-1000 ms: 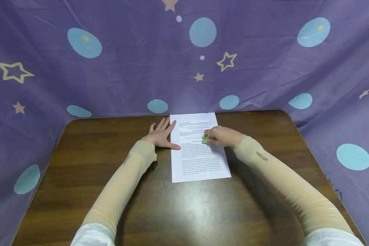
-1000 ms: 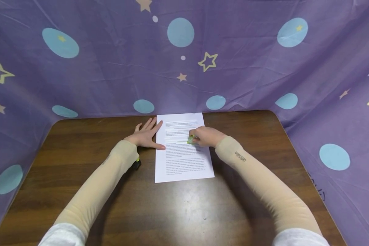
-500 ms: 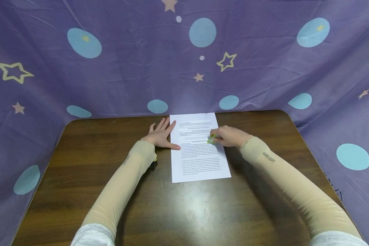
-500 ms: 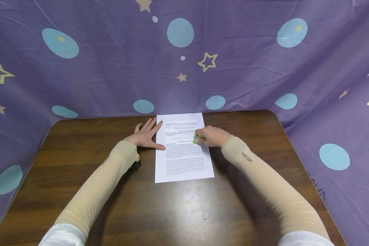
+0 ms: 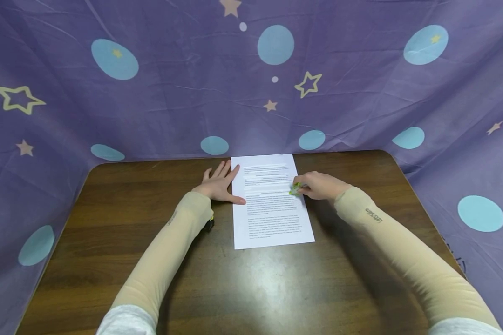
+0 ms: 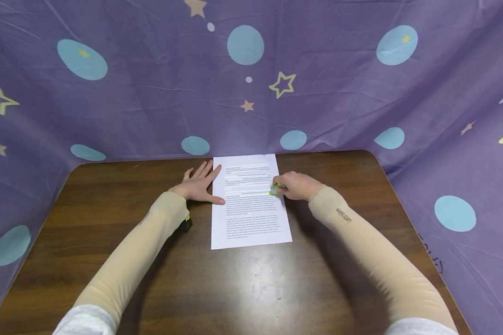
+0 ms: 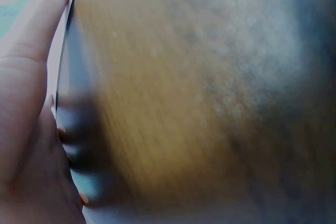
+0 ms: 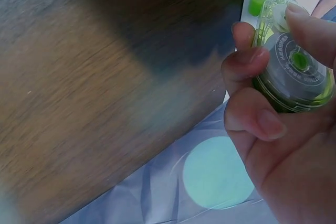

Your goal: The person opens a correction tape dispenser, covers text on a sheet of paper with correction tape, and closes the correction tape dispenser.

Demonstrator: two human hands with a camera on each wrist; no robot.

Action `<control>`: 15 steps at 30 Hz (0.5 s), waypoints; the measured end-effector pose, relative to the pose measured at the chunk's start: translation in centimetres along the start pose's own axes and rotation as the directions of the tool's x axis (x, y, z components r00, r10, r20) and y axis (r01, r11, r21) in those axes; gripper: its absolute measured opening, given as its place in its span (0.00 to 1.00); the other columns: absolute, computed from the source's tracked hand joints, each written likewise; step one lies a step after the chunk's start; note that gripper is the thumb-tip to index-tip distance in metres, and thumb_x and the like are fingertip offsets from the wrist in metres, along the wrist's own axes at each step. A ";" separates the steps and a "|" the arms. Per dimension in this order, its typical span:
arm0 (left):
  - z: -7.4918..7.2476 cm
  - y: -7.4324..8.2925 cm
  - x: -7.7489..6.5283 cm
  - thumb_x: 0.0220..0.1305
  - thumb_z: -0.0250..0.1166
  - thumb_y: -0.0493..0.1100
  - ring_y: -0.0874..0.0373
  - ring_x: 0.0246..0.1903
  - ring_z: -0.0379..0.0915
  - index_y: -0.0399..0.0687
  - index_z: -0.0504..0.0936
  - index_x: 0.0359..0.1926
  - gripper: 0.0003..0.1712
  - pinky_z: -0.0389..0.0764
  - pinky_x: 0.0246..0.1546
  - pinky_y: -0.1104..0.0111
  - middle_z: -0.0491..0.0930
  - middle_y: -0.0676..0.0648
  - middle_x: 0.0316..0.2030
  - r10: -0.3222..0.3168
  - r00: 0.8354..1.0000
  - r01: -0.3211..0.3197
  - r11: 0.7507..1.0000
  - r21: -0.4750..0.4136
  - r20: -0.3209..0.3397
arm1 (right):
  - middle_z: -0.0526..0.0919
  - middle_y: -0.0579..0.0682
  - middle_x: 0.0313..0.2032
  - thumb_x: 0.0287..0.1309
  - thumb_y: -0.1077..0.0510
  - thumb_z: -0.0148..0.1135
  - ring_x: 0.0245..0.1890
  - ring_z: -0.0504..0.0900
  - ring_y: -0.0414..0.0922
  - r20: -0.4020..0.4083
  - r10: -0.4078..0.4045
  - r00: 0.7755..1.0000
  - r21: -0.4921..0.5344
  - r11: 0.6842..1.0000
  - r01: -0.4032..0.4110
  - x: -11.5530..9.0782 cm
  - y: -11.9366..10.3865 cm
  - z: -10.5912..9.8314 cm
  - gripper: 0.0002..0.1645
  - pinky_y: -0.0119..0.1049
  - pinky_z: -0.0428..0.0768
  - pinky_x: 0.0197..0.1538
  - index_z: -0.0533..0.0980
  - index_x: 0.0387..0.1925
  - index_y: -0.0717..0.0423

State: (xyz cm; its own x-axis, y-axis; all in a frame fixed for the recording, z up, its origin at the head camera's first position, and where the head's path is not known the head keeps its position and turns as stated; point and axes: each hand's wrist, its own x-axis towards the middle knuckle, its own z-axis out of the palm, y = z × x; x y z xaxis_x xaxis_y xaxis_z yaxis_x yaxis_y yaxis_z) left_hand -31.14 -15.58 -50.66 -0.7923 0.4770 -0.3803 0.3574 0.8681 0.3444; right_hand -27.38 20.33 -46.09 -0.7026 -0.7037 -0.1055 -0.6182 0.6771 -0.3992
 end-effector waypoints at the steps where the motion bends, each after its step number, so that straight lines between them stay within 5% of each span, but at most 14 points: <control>1: 0.0 0.0 -0.1 0.50 0.66 0.84 0.49 0.81 0.12 0.62 0.29 0.84 0.78 0.25 0.75 0.39 0.18 0.46 0.82 0.001 1.000 -0.001 1.000 -0.001 0.001 | 0.84 0.48 0.34 0.68 0.67 0.65 0.31 0.76 0.41 -0.001 0.000 1.000 0.002 1.000 0.000 -0.1 0.1 0.0 0.06 0.41 0.77 0.38 0.82 0.45 0.58; 15: -0.2 0.1 -0.1 0.48 0.65 0.86 0.48 0.81 0.12 0.61 0.30 0.85 0.79 0.24 0.74 0.38 0.18 0.45 0.82 0.009 1.000 -0.009 1.000 -0.016 0.003 | 0.83 0.47 0.34 0.69 0.68 0.64 0.30 0.75 0.40 0.006 0.011 1.000 0.025 1.000 -0.011 -0.8 0.3 -0.4 0.07 0.38 0.75 0.36 0.82 0.46 0.59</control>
State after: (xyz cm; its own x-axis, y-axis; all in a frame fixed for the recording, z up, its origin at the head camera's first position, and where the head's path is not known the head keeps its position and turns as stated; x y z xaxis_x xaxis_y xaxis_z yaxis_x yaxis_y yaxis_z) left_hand -31.06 -15.58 -50.44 -0.7877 0.4856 -0.3792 0.3567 0.8613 0.3619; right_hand -27.17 21.16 -45.82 -0.7072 -0.6976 -0.1153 -0.6013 0.6792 -0.4209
